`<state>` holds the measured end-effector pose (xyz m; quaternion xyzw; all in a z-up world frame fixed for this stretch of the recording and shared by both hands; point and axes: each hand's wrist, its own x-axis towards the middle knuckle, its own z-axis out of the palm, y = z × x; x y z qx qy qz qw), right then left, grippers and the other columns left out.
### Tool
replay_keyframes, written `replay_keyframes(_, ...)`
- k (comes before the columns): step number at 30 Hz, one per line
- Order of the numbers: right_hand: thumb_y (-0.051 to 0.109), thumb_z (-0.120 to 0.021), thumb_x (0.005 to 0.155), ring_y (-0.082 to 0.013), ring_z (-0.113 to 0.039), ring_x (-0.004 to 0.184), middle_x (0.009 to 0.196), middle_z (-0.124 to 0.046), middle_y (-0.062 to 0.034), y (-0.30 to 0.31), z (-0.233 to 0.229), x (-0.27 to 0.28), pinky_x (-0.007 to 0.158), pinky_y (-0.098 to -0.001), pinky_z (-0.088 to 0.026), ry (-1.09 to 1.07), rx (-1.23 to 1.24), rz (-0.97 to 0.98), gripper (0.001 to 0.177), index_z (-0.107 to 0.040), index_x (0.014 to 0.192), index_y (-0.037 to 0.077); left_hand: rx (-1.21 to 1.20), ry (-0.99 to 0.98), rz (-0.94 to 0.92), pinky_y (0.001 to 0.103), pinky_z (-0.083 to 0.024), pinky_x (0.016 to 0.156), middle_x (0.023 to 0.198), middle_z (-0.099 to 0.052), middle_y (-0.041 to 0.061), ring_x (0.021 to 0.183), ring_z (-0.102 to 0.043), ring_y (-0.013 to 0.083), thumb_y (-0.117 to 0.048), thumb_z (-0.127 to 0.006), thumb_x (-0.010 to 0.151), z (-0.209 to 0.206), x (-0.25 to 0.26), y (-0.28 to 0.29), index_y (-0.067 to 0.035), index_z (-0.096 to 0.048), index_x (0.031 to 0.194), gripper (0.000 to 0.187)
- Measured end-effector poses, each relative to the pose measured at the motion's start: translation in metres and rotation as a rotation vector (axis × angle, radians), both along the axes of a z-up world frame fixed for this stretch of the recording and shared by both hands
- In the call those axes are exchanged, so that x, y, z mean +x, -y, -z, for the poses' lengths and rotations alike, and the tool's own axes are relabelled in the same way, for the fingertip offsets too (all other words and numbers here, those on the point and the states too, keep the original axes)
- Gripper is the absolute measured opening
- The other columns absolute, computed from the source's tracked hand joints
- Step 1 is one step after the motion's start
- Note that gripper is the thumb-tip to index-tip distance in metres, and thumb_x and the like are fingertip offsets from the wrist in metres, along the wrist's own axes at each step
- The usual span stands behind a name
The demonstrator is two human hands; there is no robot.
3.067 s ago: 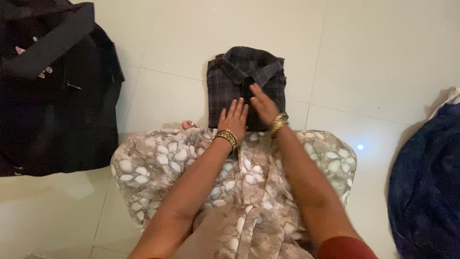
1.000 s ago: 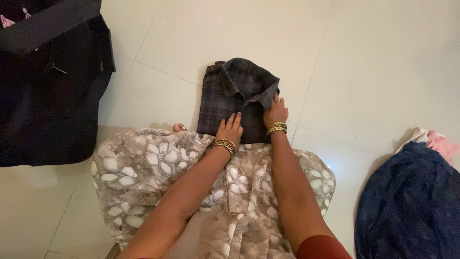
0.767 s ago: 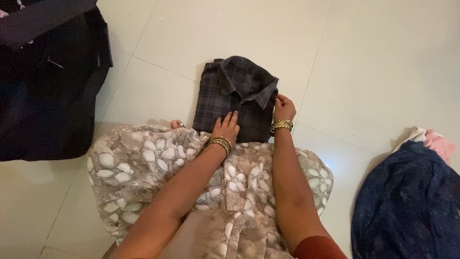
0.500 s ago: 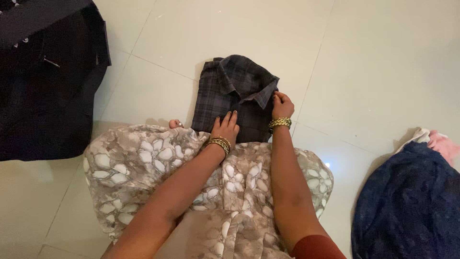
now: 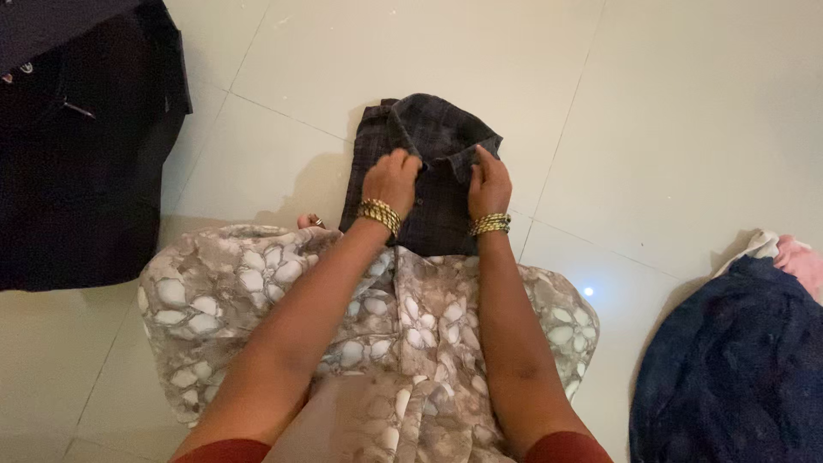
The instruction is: The person folds a plaid shirt by smoothing the fabric, aligning the collar, and folding the sleeves and sides toward the center.
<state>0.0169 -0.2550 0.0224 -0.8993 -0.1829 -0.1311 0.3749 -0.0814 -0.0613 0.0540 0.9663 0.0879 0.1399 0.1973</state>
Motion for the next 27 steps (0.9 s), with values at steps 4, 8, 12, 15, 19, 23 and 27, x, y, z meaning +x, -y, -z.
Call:
replay_keyframes(4,0.004,-0.060,0.096,-0.0318,-0.066,0.081,0.094,-0.067,-0.0118,-0.013,-0.014,-0.007,0.070,-0.0446,-0.055,-0.026,-0.297,-0.131,0.052,-0.056,0.147,0.016,0.210,0.098,0.077,0.039,-0.055,0.067,0.119,-0.065,0.009,0.093,-0.064,0.0280,-0.013,-0.061,0.086,-0.009,0.026,-0.021,-0.014,-0.071,0.106,0.022)
replay_keyframes(8,0.006,-0.058,0.097,-0.0317,-0.067,0.081,0.096,-0.070,-0.0080,-0.016,-0.018,-0.010,0.068,-0.0447,-0.055,-0.065,-0.415,-0.134,0.037,-0.067,0.131,0.021,0.288,0.020,0.170,0.039,-0.054,0.067,0.123,-0.063,0.007,0.095,-0.061,0.0254,-0.015,-0.064,0.086,-0.013,0.039,-0.035,-0.015,-0.071,0.103,0.019)
replay_keyframes(12,0.008,-0.062,0.099,-0.0302,-0.068,0.086,0.098,-0.071,-0.0066,-0.015,-0.016,-0.009,0.072,-0.0435,-0.056,-0.004,-0.377,-0.111,0.018,-0.072,0.109,0.018,0.357,-0.040,0.151,0.036,-0.054,0.071,0.118,-0.064,0.003,0.099,-0.060,0.0234,-0.016,-0.067,0.083,-0.007,0.047,-0.049,-0.018,-0.073,0.091,0.010)
replay_keyframes(15,0.006,-0.062,0.098,-0.0307,-0.068,0.085,0.094,-0.070,-0.0092,-0.014,-0.019,-0.010,0.073,-0.0427,-0.056,0.011,-0.196,-0.157,0.015,-0.073,0.106,0.013,0.292,-0.065,0.153,0.037,-0.054,0.071,0.105,-0.066,0.003,0.098,-0.061,0.0245,-0.018,-0.070,0.084,-0.006,0.053,-0.052,-0.017,-0.073,0.089,0.006)
replay_keyframes(19,0.001,-0.063,0.095,-0.0319,-0.069,0.088,0.097,-0.071,-0.0111,-0.014,-0.025,-0.007,0.078,-0.0415,-0.056,0.013,-0.089,-0.206,0.017,-0.071,0.106,0.011,0.124,0.023,0.128,0.042,-0.055,0.067,0.088,-0.065,0.006,0.090,-0.063,0.0282,-0.029,-0.076,0.081,-0.012,0.054,-0.043,-0.011,-0.070,0.085,0.020)
replay_keyframes(23,0.000,-0.064,0.095,-0.0284,-0.072,0.094,0.105,-0.074,-0.0117,-0.018,-0.023,-0.009,0.083,-0.0389,-0.058,-0.076,0.014,-0.183,0.023,-0.072,0.114,0.010,0.073,0.074,0.103,0.042,-0.057,0.066,0.091,-0.064,0.007,0.088,-0.064,0.0290,-0.025,-0.077,0.083,-0.009,0.054,-0.029,-0.010,-0.069,0.085,0.017)
replay_keyframes(27,-0.002,-0.058,0.098,-0.0267,-0.073,0.099,0.109,-0.073,-0.0118,-0.027,-0.009,-0.013,0.089,-0.0376,-0.059,-0.168,0.099,-0.250,0.035,-0.066,0.131,0.009,-0.007,0.059,0.070,0.042,-0.058,0.068,0.095,-0.064,0.010,0.090,-0.066,0.0287,-0.017,-0.073,0.088,0.003,0.056,-0.023,-0.009,-0.067,0.090,0.010)
